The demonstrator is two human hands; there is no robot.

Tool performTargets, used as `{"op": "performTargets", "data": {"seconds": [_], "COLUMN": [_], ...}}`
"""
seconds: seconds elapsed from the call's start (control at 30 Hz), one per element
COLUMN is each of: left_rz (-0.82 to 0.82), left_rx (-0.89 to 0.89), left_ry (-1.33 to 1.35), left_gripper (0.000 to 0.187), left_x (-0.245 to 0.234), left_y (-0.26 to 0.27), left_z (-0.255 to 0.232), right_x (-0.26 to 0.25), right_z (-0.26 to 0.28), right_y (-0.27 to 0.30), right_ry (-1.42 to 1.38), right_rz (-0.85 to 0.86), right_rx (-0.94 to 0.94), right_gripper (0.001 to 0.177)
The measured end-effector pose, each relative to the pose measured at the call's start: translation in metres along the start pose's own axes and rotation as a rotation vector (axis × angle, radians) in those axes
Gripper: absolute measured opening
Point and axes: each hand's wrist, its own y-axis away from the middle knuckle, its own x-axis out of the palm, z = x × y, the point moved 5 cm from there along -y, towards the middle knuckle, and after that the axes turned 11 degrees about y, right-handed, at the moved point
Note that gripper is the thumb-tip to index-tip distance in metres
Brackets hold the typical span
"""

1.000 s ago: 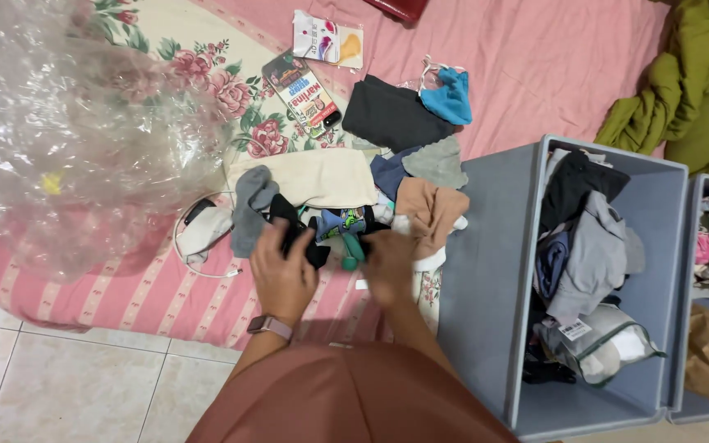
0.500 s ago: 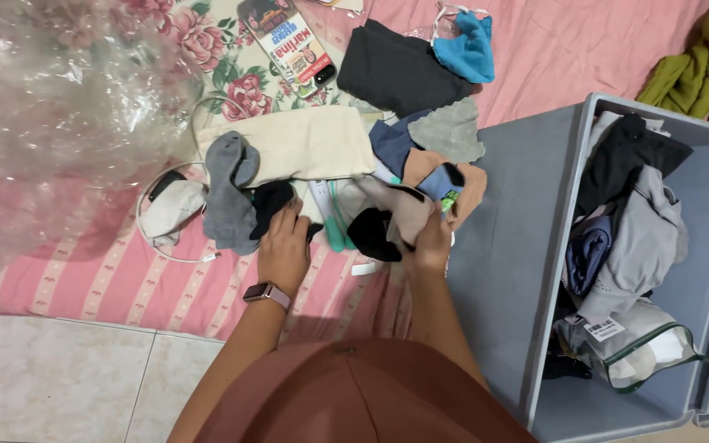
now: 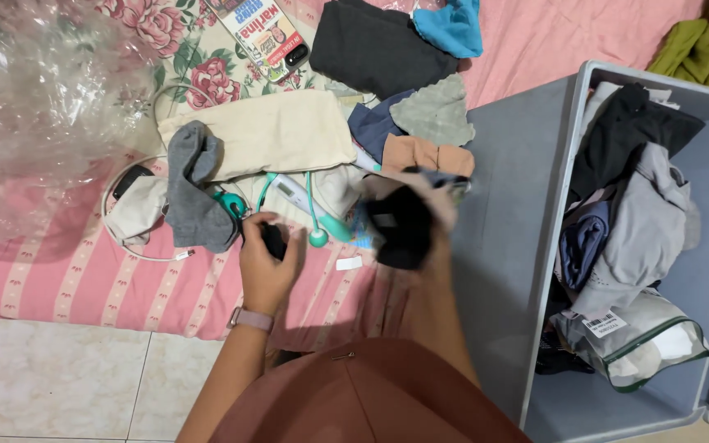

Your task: Sorting various items of clothing on a bed and placing them into storage containers.

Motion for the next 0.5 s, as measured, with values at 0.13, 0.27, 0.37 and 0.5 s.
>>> {"op": "performTargets", "data": {"seconds": [0.13,0.27,0.37,0.5], "left_rz": [-0.069,0.109,0.127,0.081], "left_rx": [-0.15,-0.211,-0.217,-0.251], "left_ry": [-0.18,-0.36,-0.204,0.149], "left_gripper": [0.036,0.022,0.013,0.007], "left_x": [0.01,0.018,0.008,-0.002], "left_y": [0.0,0.0,0.002,0.011], "left_z": [0.037,0.063,0.081,0.098], "right_x": [-0.004,0.009,0.022,0.052], "right_z": [-0.001,-0.008,-0.021,-0.003], "right_y": [0.004,0.004,0.013,0.029], "right_ry": [-0.085,-0.169,-0.306,-0.427], "right_rz": [0.054,0.14,0.156,0.193], "right_rx": [0.05,0.122,0.191,0.164], "right_gripper": [0.04,0.044,0.048,0.054]}}
